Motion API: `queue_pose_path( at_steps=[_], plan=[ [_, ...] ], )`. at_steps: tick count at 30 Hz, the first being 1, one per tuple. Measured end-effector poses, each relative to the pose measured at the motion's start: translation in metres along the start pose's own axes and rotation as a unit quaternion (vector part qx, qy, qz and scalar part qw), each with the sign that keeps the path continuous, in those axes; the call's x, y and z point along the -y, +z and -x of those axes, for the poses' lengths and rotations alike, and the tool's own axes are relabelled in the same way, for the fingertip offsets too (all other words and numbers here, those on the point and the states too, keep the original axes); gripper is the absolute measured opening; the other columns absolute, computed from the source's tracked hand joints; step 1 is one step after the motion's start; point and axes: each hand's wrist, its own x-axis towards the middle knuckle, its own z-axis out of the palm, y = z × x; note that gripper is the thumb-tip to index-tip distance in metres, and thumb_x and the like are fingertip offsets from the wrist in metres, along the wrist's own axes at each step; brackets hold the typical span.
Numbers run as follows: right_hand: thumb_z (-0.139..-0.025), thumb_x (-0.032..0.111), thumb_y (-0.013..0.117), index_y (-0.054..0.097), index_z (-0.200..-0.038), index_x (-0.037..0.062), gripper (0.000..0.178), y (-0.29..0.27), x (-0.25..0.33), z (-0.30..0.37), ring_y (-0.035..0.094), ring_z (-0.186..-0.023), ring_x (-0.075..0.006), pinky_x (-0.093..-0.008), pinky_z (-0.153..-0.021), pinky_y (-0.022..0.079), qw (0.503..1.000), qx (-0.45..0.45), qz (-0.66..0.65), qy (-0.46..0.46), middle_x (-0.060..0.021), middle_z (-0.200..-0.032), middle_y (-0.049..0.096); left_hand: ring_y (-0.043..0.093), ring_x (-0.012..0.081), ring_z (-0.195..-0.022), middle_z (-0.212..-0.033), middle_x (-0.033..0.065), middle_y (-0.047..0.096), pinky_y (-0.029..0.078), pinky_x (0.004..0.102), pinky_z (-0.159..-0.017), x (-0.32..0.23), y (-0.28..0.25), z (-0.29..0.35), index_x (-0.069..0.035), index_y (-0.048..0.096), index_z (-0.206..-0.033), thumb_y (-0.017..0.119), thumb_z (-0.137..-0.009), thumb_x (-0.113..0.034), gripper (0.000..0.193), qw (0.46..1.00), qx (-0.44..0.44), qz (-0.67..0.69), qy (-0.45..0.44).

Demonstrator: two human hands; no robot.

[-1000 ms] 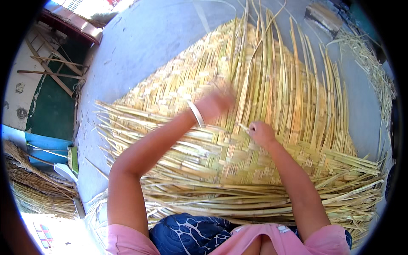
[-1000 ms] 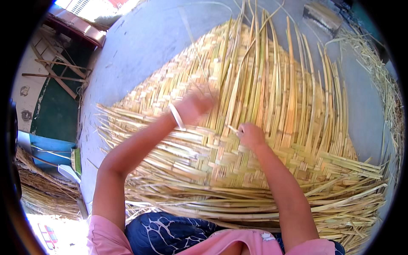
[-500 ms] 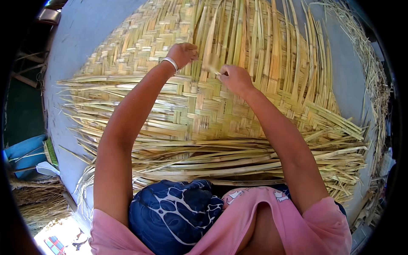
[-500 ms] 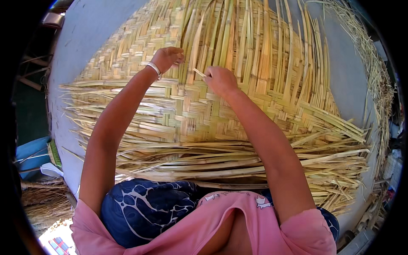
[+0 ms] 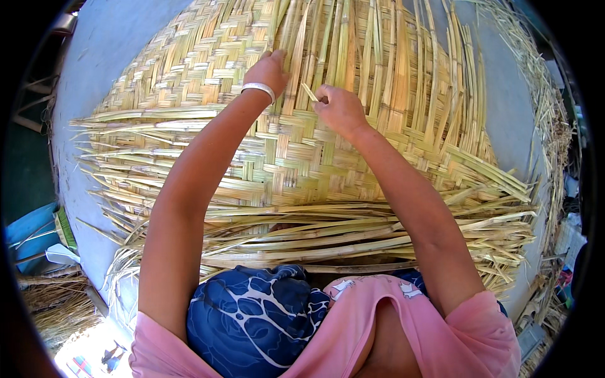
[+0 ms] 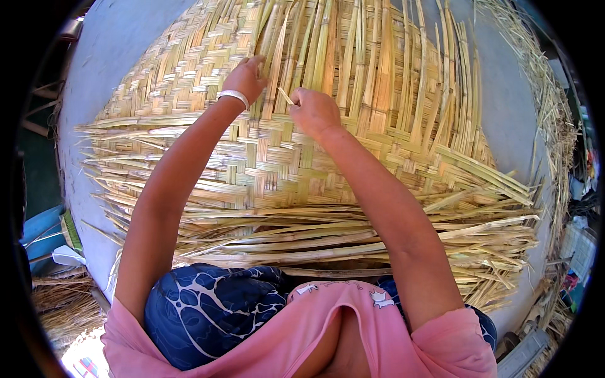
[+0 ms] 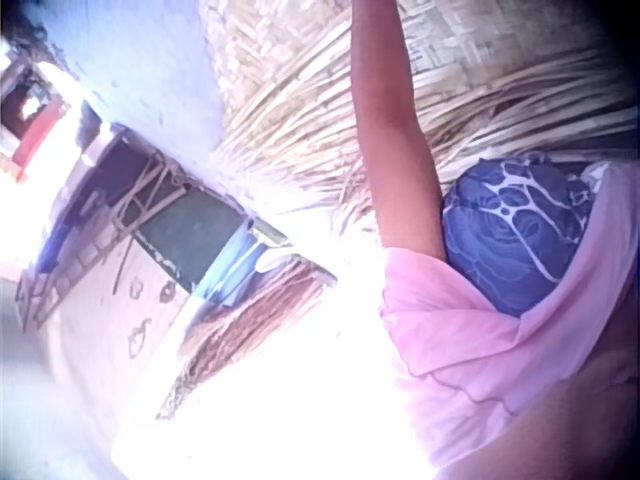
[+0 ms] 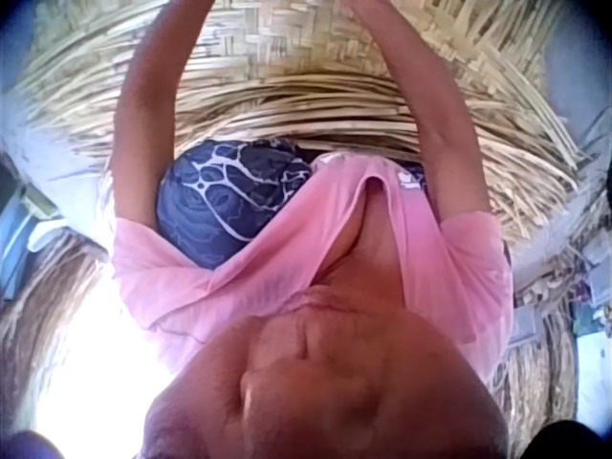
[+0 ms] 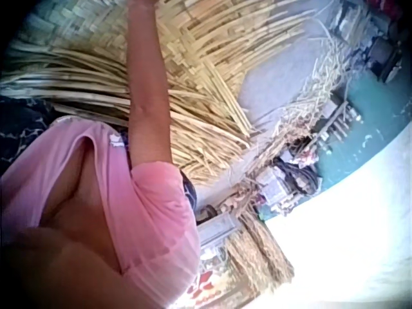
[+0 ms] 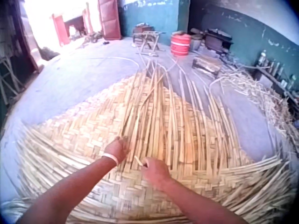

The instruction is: The person weaves a large basket using dried palm leaves. They interlace the leaves by hand, working on the floor in a repetitive weaving motion.

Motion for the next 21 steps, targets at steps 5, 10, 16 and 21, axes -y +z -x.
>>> queue_pose_path(
  at_steps=[5, 10, 16, 21],
  plan=[
    [-0.077, 0.021, 0.061, 0.065, -0.089, 0.0082, 0.018, -0.002, 0.005, 0.001, 0.062, -0.076, -0.0325, -0.0417, -0.07, 0.047, 1.0, 0.003, -0.024, -0.009, -0.0146, -0.078, 0.065, 0.062, 0.0338, -0.092, -0.109, 0.0159, 0.059, 0.05, 0.0423, -0.081, 0.013, 0.02, -0.006, -0.014, 0.057, -0.116, 0.057, -0.083, -0.013, 0.033, 0.994, 0.064, -0.093, 0.008],
    [-0.076, 0.021, 0.061, 0.065, -0.088, 0.0059, 0.02, -0.003, 0.002, 0.001, 0.062, -0.077, -0.033, -0.0416, -0.07, 0.047, 0.999, -0.011, -0.036, 0.015, -0.0158, -0.078, 0.065, 0.061, 0.014, -0.09, -0.104, 0.0054, 0.063, 0.051, 0.0304, -0.077, 0.024, 0.005, -0.022, -0.004, 0.057, -0.116, 0.053, -0.08, -0.006, 0.036, 0.864, 0.244, 0.41, -0.16],
    [-0.075, 0.022, 0.062, 0.066, -0.086, 0.0055, 0.02, -0.002, 0.002, -0.002, 0.062, -0.079, -0.0324, -0.0402, -0.072, 0.048, 0.998, -0.01, -0.043, 0.047, -0.0159, -0.082, 0.065, 0.057, 0.011, -0.09, -0.099, 0.0054, 0.06, 0.051, 0.027, -0.071, 0.003, 0.007, -0.011, -0.003, 0.05, -0.118, 0.075, -0.074, -0.023, 0.055, 0.888, 0.236, 0.355, -0.174],
    [-0.077, 0.022, 0.061, 0.066, -0.087, 0.0065, 0.02, 0.002, 0.002, -0.005, 0.062, -0.085, -0.0314, -0.0397, -0.074, 0.048, 0.994, 0.01, -0.059, 0.092, -0.0144, -0.085, 0.066, 0.06, 0.0098, -0.079, -0.089, 0.0, 0.064, 0.049, 0.0252, -0.065, -0.005, 0.002, -0.008, -0.007, 0.061, -0.099, 0.078, -0.072, -0.022, 0.035, 0.876, 0.253, 0.346, -0.22]
  ],
)
